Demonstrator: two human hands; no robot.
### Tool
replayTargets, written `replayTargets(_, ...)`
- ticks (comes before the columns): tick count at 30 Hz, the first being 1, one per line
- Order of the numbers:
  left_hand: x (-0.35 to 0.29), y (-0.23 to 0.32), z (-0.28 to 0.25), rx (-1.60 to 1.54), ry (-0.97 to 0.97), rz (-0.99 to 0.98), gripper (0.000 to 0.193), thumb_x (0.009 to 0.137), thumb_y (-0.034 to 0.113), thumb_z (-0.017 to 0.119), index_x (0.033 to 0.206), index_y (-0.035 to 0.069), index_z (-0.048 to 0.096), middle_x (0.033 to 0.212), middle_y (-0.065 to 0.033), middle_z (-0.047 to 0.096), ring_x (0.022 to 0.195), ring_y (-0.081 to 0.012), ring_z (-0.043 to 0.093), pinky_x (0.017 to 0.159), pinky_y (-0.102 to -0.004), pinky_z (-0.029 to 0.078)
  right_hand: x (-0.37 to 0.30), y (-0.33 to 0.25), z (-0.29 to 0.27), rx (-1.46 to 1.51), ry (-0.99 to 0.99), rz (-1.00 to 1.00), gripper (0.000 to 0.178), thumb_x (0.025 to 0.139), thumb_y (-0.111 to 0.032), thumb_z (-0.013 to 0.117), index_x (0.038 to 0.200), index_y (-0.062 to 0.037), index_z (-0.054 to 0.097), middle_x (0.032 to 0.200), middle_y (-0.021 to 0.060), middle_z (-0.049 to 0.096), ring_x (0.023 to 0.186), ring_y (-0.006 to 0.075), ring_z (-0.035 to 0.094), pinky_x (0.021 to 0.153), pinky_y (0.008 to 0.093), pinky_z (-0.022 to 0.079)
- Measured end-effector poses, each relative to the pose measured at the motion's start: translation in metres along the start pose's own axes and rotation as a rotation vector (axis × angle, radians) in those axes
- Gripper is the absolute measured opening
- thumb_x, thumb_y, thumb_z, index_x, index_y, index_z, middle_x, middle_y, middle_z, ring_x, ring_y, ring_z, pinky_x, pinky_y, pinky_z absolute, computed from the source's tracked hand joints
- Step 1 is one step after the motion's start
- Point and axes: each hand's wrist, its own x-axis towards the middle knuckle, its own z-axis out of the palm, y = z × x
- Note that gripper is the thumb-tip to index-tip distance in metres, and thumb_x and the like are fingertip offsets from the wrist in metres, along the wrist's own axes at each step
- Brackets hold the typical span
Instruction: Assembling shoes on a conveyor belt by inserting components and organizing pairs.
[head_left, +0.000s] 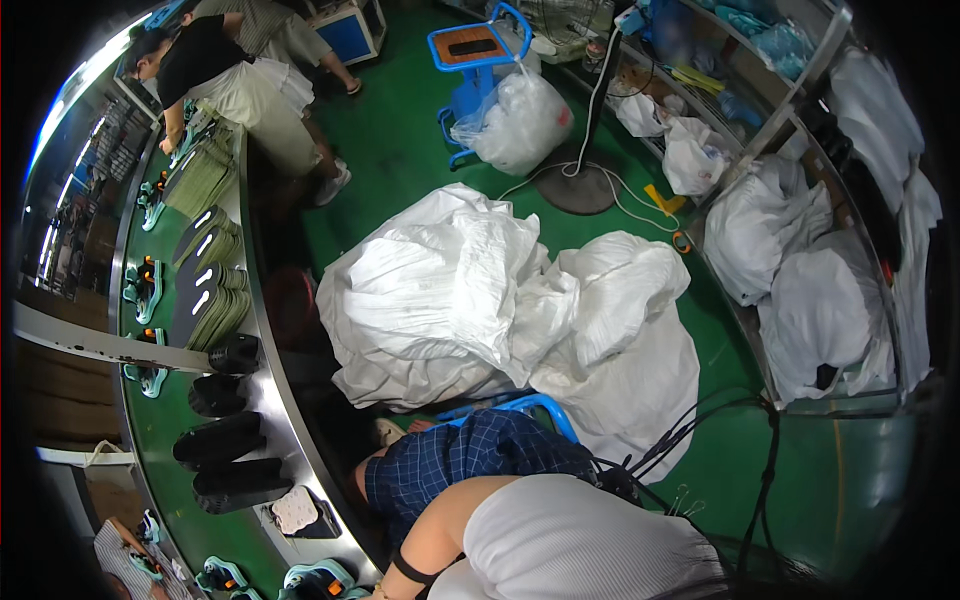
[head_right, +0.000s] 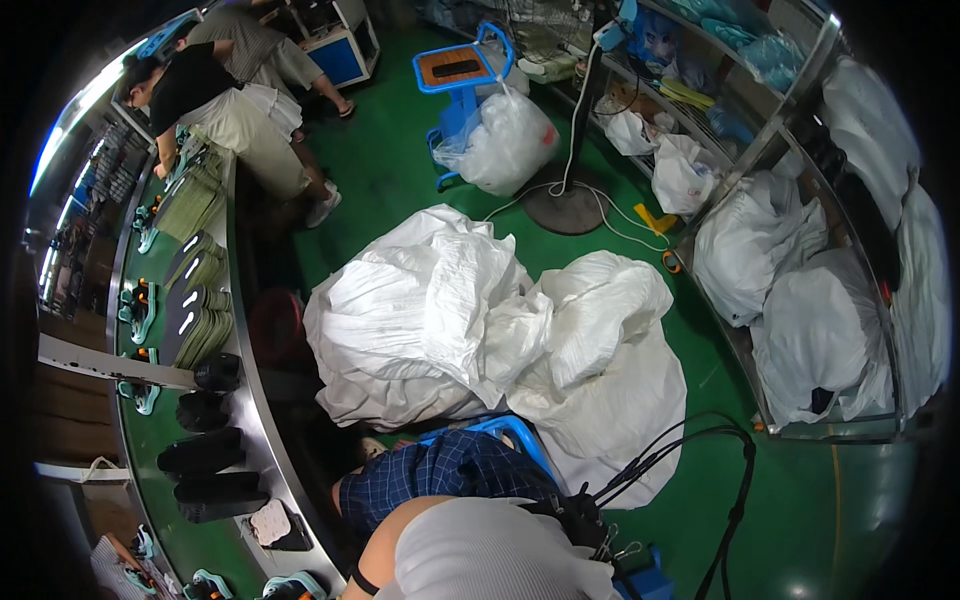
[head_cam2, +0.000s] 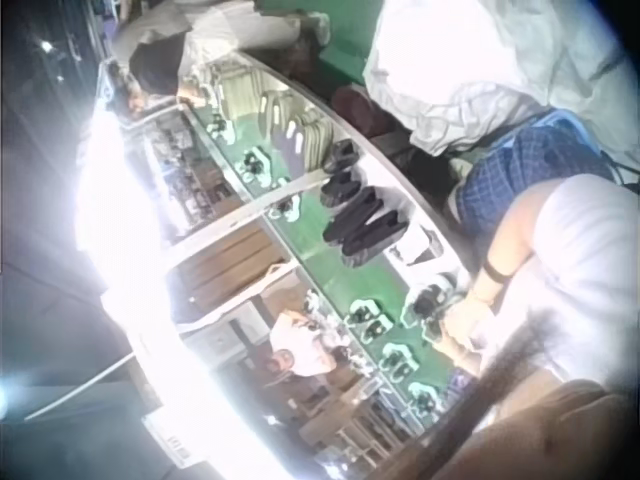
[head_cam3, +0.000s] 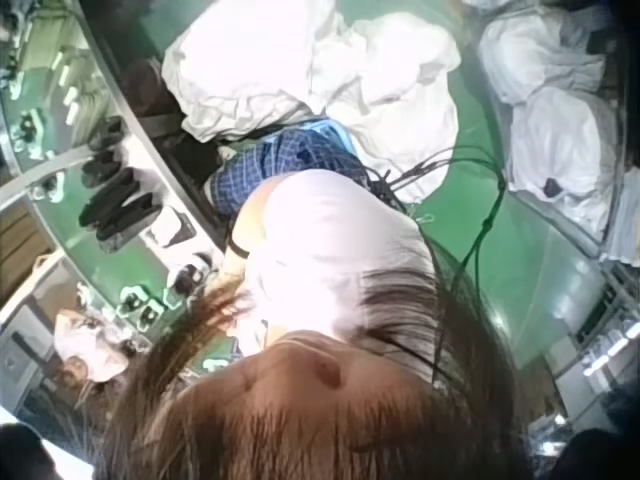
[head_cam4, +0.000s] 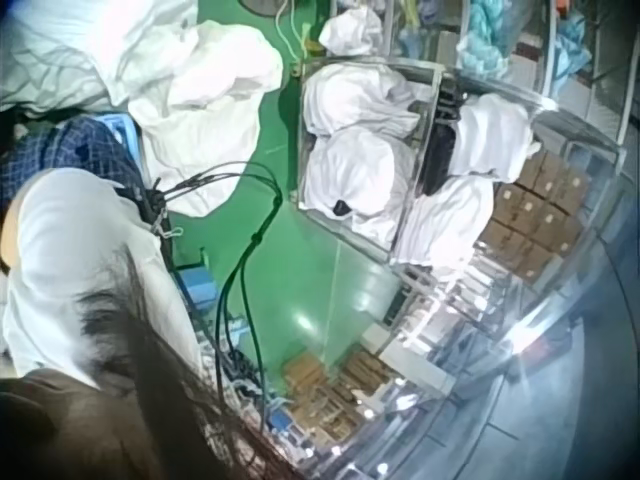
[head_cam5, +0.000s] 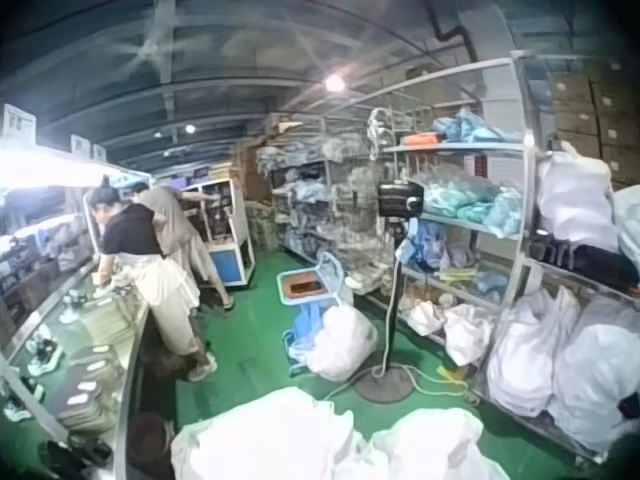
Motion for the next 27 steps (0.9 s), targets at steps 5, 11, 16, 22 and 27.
replayTargets(5,0.000,0.000,0.023,-0.110,-0.012,-0.064,0.030,0.090,0.019,0.067,0.106,-0.006,0.064,0.097,-0.0119,0.068,0.083,-0.0190,0.062,0.077,-0.0342,0.050,0.021,0.039,-0.087,0.110,0.000,-0.003,0.022,0.078,-0.025,0.057,0.064,-0.0090,0.061,0.063,0.0116,0.056,0.066,0.0279,0.061,0.057,0.0421,0.047)
replayTargets(11,-0.002,-0.005,0.019,-0.174,0.017,-0.146,0.030,0.090,0.019,0.067,0.107,-0.006,0.064,0.098,-0.0120,0.068,0.084,-0.0189,0.062,0.078,-0.0342,0.050,-0.119,0.165,-0.433,-1.209,0.281,1.131,0.016,0.078,-0.018,0.060,0.076,-0.0047,0.069,0.071,0.0181,0.066,0.066,0.0320,0.068,0.056,0.0438,0.052)
replayTargets(16,0.031,0.015,0.042,-0.277,0.004,-0.150,0.031,0.089,0.018,0.068,0.108,-0.006,0.064,0.099,-0.0120,0.068,0.085,-0.0189,0.062,0.079,-0.0342,0.050,-0.388,0.189,-0.472,-0.971,-0.430,1.955,0.042,0.075,-0.031,0.072,0.112,-0.0111,0.071,0.127,0.0190,0.061,0.125,0.0364,0.053,0.107,0.0594,0.031)
replayTargets(22,0.019,0.024,0.021,-0.293,0.001,-0.220,0.031,0.089,0.018,0.068,0.108,-0.006,0.063,0.100,-0.0121,0.068,0.086,-0.0189,0.062,0.080,-0.0342,0.050,-0.467,0.173,-0.354,-0.707,-0.515,1.927,0.108,0.057,-0.054,0.081,0.148,-0.0186,0.034,0.126,0.0127,0.063,0.117,0.0321,0.060,0.107,0.0658,0.023)
replayTargets(27,0.014,0.027,-0.011,-0.311,-0.001,-0.255,0.032,0.089,0.017,0.068,0.109,-0.006,0.063,0.101,-0.0122,0.068,0.087,-0.0189,0.063,0.081,-0.0342,0.050,-0.564,0.117,-0.319,-0.616,-0.671,2.093,0.042,0.093,-0.034,0.046,0.124,-0.0123,0.065,0.133,0.0149,0.058,0.122,0.0291,0.057,0.102,0.0448,0.044)
